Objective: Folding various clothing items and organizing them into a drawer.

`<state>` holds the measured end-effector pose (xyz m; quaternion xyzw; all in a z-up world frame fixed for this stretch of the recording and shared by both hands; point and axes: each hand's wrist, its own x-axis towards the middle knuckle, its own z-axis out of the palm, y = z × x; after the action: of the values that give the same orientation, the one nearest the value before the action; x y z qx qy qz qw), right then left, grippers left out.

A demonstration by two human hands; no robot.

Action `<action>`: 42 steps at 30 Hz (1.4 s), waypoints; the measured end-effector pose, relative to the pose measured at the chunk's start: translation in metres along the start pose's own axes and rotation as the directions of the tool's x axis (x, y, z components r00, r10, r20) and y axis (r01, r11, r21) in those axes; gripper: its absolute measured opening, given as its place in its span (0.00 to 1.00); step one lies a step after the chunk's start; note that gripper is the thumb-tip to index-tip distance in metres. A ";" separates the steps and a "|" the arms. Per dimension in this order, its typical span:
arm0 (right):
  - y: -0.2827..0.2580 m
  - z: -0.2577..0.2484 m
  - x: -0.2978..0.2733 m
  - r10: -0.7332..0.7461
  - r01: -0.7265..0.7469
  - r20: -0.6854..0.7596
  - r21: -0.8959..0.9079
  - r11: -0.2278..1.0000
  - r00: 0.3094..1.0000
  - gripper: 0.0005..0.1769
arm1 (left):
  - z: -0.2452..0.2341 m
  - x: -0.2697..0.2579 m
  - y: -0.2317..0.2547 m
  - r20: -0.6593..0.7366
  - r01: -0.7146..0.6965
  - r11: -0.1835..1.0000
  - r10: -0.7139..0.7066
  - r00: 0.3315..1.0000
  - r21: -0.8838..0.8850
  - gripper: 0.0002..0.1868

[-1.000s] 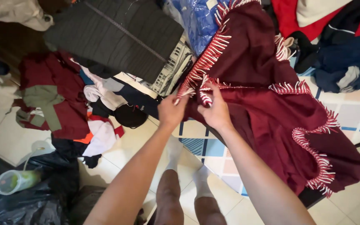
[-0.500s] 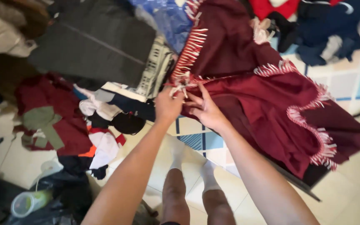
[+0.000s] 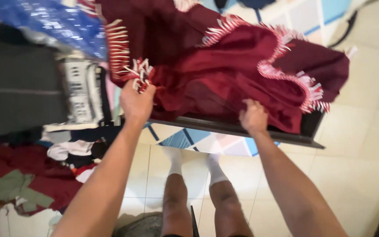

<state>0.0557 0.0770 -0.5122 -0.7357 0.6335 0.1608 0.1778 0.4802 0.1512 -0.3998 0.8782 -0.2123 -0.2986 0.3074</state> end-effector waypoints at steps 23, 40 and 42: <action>0.215 -0.089 -0.022 0.603 -0.056 0.123 0.990 -0.129 0.788 0.11 | 0.014 -0.063 0.149 -0.218 -0.034 0.971 -0.019 0.976 -0.237 0.04; 0.150 -0.294 -0.031 0.172 0.133 -0.464 0.553 0.823 0.869 0.40 | -0.037 -0.095 0.279 -0.161 -0.132 0.940 0.084 0.983 -0.316 0.04; 0.140 -0.289 -0.025 0.029 0.218 -0.529 0.397 0.892 0.848 0.39 | -0.044 -0.125 0.312 -0.147 -0.188 0.926 0.147 0.978 -0.327 0.06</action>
<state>-0.0830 -0.0547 -0.2530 -0.7222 0.6393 -0.2024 0.1696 0.3582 0.0143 -0.1152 0.8072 -0.2131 -0.2502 0.4903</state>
